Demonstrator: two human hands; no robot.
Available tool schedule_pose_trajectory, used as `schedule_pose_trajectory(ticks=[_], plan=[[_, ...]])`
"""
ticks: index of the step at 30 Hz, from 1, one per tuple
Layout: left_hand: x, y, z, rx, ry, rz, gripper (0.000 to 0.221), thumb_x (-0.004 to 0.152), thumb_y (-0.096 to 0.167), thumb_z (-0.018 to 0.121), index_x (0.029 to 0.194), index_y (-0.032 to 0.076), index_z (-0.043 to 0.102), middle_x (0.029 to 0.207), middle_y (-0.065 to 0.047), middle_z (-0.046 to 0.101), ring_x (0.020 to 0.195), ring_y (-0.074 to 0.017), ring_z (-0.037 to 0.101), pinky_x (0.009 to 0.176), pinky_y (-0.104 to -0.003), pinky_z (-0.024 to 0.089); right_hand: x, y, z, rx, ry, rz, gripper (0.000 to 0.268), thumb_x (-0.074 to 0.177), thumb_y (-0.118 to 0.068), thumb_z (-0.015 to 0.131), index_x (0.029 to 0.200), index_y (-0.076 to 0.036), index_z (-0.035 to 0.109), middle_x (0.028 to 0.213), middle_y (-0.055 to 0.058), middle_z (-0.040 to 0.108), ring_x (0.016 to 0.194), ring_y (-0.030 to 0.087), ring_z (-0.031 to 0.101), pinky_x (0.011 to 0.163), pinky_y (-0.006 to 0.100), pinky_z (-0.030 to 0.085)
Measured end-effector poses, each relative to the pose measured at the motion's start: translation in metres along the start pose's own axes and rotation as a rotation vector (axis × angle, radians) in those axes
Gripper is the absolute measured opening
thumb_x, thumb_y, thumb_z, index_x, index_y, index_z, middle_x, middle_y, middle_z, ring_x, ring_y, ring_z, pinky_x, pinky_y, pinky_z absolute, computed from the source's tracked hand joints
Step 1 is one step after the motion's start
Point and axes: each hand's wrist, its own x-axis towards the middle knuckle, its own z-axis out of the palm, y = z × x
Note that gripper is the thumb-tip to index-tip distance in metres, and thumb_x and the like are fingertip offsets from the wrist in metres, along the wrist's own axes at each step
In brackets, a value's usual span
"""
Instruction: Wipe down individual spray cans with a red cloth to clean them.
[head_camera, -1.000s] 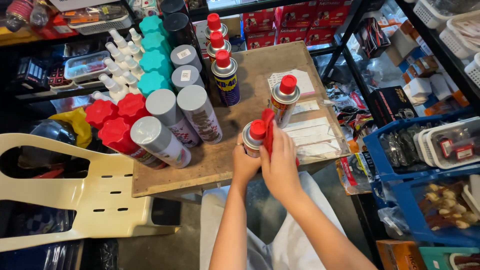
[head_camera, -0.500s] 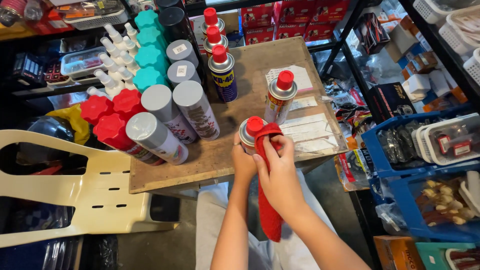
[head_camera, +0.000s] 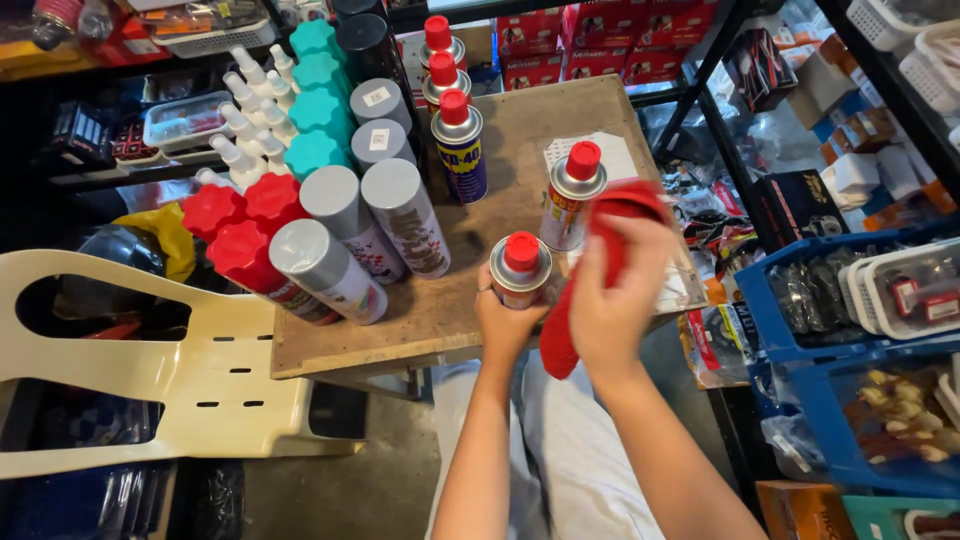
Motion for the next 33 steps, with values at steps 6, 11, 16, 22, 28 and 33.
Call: schedule_pose_trajectory(ticks=[6, 11, 16, 22, 28, 33], plan=[[0.0, 0.016, 0.003, -0.061, 0.02, -0.001, 0.077, 0.051, 0.022, 0.093, 0.122, 0.02, 0.063, 0.114, -0.019, 0.073, 0.118, -0.0423, 0.065, 0.1, -0.052, 0.05, -0.049, 0.051, 0.037, -0.084, -0.252, 0.11, 0.036, 0.108, -0.018, 0.052, 0.141, -0.008, 0.064, 0.105, 0.01, 0.046, 0.107, 0.033, 0.056, 0.103, 0.042, 0.043], [-0.002, 0.009, 0.006, -0.026, 0.017, -0.019, 0.077, 0.049, 0.018, 0.092, 0.121, 0.022, 0.063, 0.111, -0.017, 0.074, 0.117, -0.0408, 0.066, 0.101, -0.05, 0.051, -0.02, 0.037, 0.022, -0.072, -0.336, 0.174, 0.04, 0.108, -0.015, 0.046, 0.147, -0.009, 0.057, 0.115, 0.021, 0.058, 0.112, 0.042, 0.06, 0.098, 0.049, 0.047], [0.007, -0.011, 0.004, 0.029, 0.014, -0.022, 0.074, 0.054, 0.013, 0.088, 0.123, 0.021, 0.062, 0.112, -0.02, 0.072, 0.118, -0.0436, 0.065, 0.101, -0.053, 0.05, -0.01, 0.024, 0.02, 0.096, -0.136, 0.29, 0.033, 0.11, -0.016, 0.047, 0.142, -0.007, 0.049, 0.094, 0.009, 0.063, 0.088, 0.017, 0.062, 0.09, 0.038, 0.052], [0.02, -0.048, 0.011, 0.005, -0.032, -0.026, 0.073, 0.06, 0.023, 0.089, 0.127, 0.023, 0.061, 0.117, -0.019, 0.072, 0.12, -0.0423, 0.063, 0.103, -0.052, 0.05, -0.014, 0.022, 0.04, -0.027, -0.142, 0.279, 0.021, 0.106, -0.012, 0.05, 0.124, -0.013, 0.061, 0.105, 0.012, 0.077, 0.101, 0.027, 0.073, 0.09, 0.039, 0.054], [0.011, -0.023, 0.009, 0.047, -0.052, -0.053, 0.066, 0.067, 0.034, 0.086, 0.127, 0.026, 0.06, 0.118, -0.019, 0.071, 0.119, -0.0431, 0.063, 0.104, -0.051, 0.049, -0.011, 0.032, 0.044, 0.005, -0.263, -0.04, 0.039, 0.113, -0.019, 0.038, 0.147, -0.013, 0.056, 0.155, 0.017, 0.04, 0.148, 0.038, 0.031, 0.124, 0.051, 0.02], [0.008, -0.016, 0.007, 0.075, -0.07, -0.127, 0.061, 0.073, 0.034, 0.082, 0.129, 0.026, 0.058, 0.121, -0.021, 0.07, 0.121, -0.0435, 0.062, 0.106, -0.05, 0.049, -0.025, 0.033, 0.048, 0.177, -0.251, 0.006, 0.044, 0.112, -0.019, 0.032, 0.141, -0.003, 0.06, 0.129, 0.015, 0.071, 0.123, 0.031, 0.066, 0.107, 0.043, 0.049]])
